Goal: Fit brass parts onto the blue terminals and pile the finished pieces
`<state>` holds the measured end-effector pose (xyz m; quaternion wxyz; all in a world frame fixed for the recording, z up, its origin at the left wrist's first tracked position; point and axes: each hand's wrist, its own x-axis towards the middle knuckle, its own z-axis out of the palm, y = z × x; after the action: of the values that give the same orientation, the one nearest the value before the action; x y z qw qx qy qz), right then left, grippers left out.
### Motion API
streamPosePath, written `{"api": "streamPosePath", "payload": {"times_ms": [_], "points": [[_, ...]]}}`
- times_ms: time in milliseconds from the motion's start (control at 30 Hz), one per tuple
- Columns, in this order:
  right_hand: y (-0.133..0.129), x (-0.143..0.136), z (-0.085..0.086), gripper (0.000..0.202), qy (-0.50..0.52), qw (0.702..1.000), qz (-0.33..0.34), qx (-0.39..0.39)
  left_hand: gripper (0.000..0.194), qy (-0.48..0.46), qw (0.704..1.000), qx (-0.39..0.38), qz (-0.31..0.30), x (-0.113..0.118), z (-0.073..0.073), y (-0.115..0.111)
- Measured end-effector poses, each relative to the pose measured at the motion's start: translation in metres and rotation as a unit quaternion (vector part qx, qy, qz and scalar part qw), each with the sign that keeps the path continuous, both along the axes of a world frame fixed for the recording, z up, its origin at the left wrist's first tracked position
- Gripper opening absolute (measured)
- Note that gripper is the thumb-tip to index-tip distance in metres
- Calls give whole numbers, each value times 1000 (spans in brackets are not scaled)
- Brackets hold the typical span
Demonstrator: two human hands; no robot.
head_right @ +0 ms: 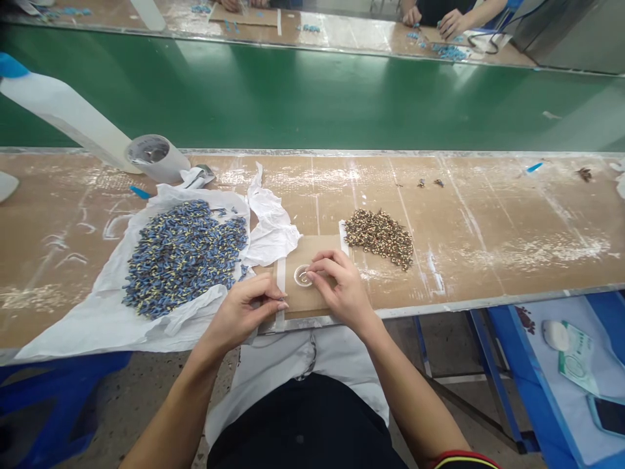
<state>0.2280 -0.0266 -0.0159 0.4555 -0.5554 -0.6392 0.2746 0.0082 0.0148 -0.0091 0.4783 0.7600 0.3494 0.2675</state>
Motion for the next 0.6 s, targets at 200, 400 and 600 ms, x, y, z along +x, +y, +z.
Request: {"api": "streamPosePath", "payload": {"times_ms": [200, 400, 600], "points": [[0, -1, -2, 8, 3, 1000, 9, -3, 9, 8, 1000, -25, 16, 1, 2, 1], [-4, -1, 0, 8, 62, 998, -23, -4, 7, 3, 997, -67, 31, 3, 2, -3], [-23, -7, -4, 7, 216, 967, -131, 28, 13, 13, 992, -121, 27, 12, -1, -10]]}}
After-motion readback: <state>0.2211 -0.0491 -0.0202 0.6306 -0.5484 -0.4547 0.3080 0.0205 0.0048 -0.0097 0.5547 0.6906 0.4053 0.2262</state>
